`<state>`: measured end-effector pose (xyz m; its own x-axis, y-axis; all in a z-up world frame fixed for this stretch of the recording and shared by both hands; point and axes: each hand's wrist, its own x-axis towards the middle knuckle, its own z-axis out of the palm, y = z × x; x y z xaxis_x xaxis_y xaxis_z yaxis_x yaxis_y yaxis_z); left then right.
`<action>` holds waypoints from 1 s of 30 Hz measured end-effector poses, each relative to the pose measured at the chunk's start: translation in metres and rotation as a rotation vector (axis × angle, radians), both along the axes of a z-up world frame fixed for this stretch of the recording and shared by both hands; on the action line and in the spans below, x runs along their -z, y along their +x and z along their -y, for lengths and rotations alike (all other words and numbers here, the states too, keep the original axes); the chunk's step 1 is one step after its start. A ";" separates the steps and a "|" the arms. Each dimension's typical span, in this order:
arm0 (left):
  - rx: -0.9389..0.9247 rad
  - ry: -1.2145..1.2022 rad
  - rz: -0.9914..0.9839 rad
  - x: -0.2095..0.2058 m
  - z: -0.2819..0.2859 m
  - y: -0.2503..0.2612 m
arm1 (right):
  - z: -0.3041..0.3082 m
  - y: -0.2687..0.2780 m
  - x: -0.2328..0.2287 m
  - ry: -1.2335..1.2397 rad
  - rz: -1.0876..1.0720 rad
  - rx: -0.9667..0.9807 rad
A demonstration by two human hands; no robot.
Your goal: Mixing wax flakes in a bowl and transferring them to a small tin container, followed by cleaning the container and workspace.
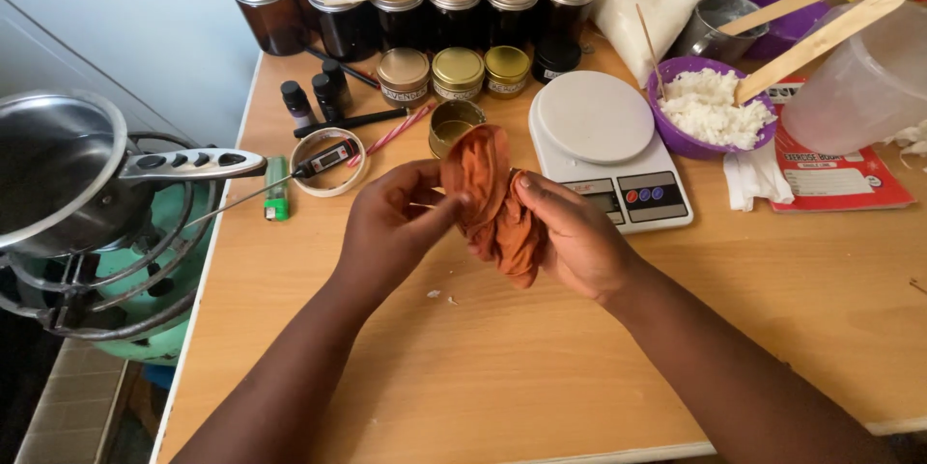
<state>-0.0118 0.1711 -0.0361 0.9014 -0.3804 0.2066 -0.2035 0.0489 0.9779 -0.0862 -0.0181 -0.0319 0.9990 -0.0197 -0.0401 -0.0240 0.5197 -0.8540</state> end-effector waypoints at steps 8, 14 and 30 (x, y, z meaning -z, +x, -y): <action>-0.116 -0.106 0.012 0.005 -0.013 0.016 | 0.014 0.004 0.009 -0.283 0.075 0.028; -0.048 -0.054 -0.050 -0.003 -0.002 -0.003 | 0.009 0.005 0.002 -0.539 0.239 0.040; 0.025 -0.413 -0.522 0.053 -0.003 0.030 | 0.020 0.003 -0.011 -0.687 0.334 0.268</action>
